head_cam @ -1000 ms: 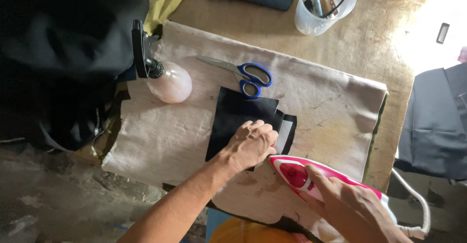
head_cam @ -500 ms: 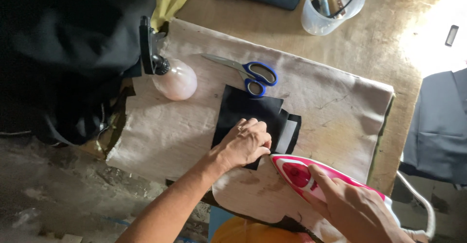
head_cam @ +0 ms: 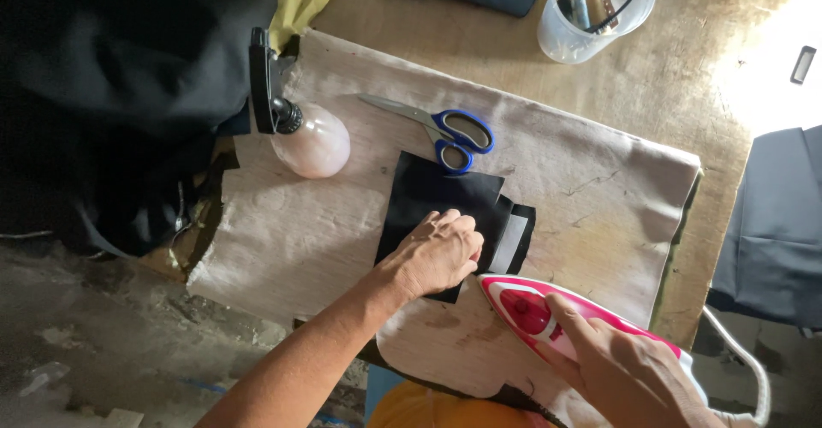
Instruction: Iron and trim small fabric pieces on a workbench using an iron and scissors
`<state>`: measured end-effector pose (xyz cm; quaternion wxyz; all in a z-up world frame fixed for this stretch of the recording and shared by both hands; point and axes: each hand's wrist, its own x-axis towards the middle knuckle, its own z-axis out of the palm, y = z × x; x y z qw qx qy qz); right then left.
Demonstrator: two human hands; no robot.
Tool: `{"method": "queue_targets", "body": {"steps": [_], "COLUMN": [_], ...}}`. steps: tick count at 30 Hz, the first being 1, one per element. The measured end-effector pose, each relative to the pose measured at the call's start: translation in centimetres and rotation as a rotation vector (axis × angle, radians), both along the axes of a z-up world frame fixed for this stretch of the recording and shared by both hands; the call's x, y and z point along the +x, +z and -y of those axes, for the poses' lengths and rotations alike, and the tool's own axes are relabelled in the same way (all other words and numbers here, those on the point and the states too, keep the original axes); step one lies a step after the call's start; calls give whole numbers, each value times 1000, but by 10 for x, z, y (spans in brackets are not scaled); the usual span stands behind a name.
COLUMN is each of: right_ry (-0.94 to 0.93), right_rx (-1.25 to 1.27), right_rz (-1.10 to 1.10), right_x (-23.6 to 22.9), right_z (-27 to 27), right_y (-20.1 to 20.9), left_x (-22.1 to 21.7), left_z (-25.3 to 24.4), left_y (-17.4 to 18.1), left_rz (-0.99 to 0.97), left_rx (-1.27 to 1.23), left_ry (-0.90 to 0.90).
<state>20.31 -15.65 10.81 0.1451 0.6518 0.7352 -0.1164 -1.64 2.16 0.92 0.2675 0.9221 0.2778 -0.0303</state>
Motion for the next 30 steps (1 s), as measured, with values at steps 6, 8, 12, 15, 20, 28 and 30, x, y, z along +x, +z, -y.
{"method": "queue_targets", "body": {"steps": [6, 8, 12, 15, 20, 28, 30], "right_ry": [-88, -121, -217, -99, -42, -64, -73], "right_rx": [-44, -90, -280, -45, 12, 63, 84], "right_rz": [-11, -54, -74, -10, -4, -10, -7], "right_x": [-20, -22, -27, -28, -32, -40, -42], "right_z": [-20, -22, -28, -25, -30, -33, -36], "right_y": [22, 22, 28, 23, 17, 12, 10], "left_x": [2, 4, -3, -20, -67, -79, -81], "left_z": [-9, -12, -8, 5, 27, 23, 22], "left_y": [4, 10, 10, 21, -16, -14, -18], "left_rz": [9, -38, 39, 289, 49, 45, 51], "left_rx": [-134, -216, -185, -19, 332, 399, 410], "left_ry": [45, 72, 87, 49, 40, 42, 40]}}
